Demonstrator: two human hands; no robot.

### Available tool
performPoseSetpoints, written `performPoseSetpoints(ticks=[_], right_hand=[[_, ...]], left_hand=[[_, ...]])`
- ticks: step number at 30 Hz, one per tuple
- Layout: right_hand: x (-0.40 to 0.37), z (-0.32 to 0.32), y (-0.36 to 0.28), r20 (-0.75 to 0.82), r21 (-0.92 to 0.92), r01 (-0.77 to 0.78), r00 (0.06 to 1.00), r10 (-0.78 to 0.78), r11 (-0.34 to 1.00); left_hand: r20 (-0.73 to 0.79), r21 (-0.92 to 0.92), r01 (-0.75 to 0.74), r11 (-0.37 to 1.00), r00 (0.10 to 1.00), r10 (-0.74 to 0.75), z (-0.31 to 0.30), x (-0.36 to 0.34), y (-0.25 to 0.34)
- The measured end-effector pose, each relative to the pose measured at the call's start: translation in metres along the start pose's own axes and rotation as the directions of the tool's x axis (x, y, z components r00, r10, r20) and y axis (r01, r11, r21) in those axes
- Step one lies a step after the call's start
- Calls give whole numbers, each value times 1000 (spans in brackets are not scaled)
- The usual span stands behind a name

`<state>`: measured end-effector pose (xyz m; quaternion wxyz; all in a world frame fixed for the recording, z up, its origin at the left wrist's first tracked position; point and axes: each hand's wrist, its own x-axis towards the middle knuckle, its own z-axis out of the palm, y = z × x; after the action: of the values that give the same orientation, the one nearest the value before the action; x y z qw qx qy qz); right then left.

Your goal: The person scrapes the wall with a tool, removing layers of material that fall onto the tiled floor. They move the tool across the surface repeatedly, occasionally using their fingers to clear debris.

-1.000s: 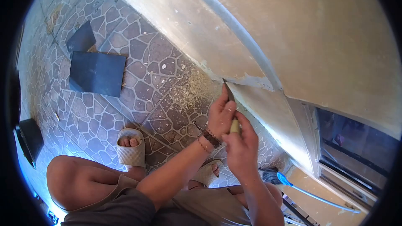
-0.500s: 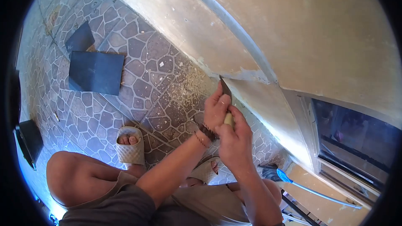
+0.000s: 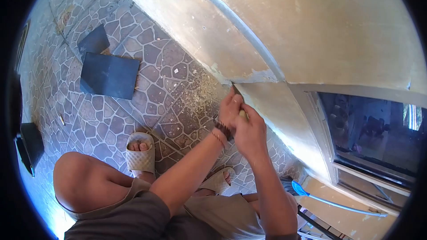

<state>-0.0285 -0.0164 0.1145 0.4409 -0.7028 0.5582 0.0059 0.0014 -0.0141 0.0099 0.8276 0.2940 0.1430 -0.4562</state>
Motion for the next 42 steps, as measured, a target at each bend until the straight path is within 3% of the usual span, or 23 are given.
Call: performPoseSetpoints(ticks=[2, 5, 9, 10, 13, 17, 18, 19, 20, 21, 22, 23, 25, 26, 29, 33, 34, 36, 41, 42], right_hand=[[-7, -3, -4, -12, 10, 7, 1000, -7, 1000], [-9, -5, -11, -26, 30, -21, 999, 22, 999], [-14, -10, -17, -4, 68, -44, 999, 44, 997], [-12, -11, -23, 11, 83, -43, 999, 42, 996], [-16, -20, -31, 30, 134, -111, 994, 108, 985], [-9, -14, -32, 77, 140, -145, 988, 135, 979], [4, -9, -20, 93, 141, -140, 987, 128, 980], [18, -5, -10, 107, 141, -115, 989, 100, 983], [22, 3, 2, 77, -36, -49, 996, 52, 998], [15, 4, 0, 40, -23, -7, 999, 8, 1000], [1, 3, -3, 1, -9, 19, 1000, -19, 1000], [-8, 2, -10, -38, 2, 50, 998, -49, 999], [-8, -7, -23, 5, 80, -49, 999, 48, 996], [-7, -9, -29, 18, 97, -68, 998, 66, 993], [-11, -11, -23, 34, 72, -90, 996, 88, 993], [6, -9, -5, 74, 52, -59, 996, 55, 997], [8, -7, -1, 60, 26, -22, 998, 20, 999], [4, -1, 9, 6, -61, 88, 996, -88, 994], [8, 0, -5, 34, 72, -64, 997, 62, 995], [12, 2, 0, 30, 66, -85, 996, 83, 994]], left_hand=[[-38, 70, -9, 998, 999, 12, 5, -7, -7], [63, 138, 108, 985, 991, -117, -2, 3, -3], [-67, 15, 45, 999, 997, -44, 18, -10, 6], [-35, 189, -136, 972, 989, 145, 16, -2, -3], [-36, 115, 43, 992, 999, -39, 15, -5, 1], [-51, 297, -57, 953, 996, 76, 12, 1, 2], [-93, 257, 30, 966, 996, -6, -1, 17, -10], [-65, 198, 18, 980, 998, -5, -4, 15, -8], [-40, 139, -4, 990, 999, 9, -7, 13, -3], [-20, 83, -22, 996, 1000, 23, -12, 11, 1], [65, 219, -99, 971, 994, 87, -17, 4, 1], [40, 230, -87, 969, 996, 79, -15, 4, -1], [-6, 244, -57, 968, 998, 60, 5, 2, -1], [-16, 87, -15, 996, 1000, 16, 12, -3, 5], [5, 124, 20, 992, 1000, -21, 7, -8, 13], [-97, 194, 61, 979, 994, -43, 2, 7, -4], [-33, 64, -41, 997, 999, 43, -7, 16, -8], [-46, 23, -32, 999, 998, 33, -2, 4, -6], [-84, 171, 37, 985, 996, -23, -3, 11, -3], [-50, 57, -38, 998, 998, 41, -7, 13, -2]])
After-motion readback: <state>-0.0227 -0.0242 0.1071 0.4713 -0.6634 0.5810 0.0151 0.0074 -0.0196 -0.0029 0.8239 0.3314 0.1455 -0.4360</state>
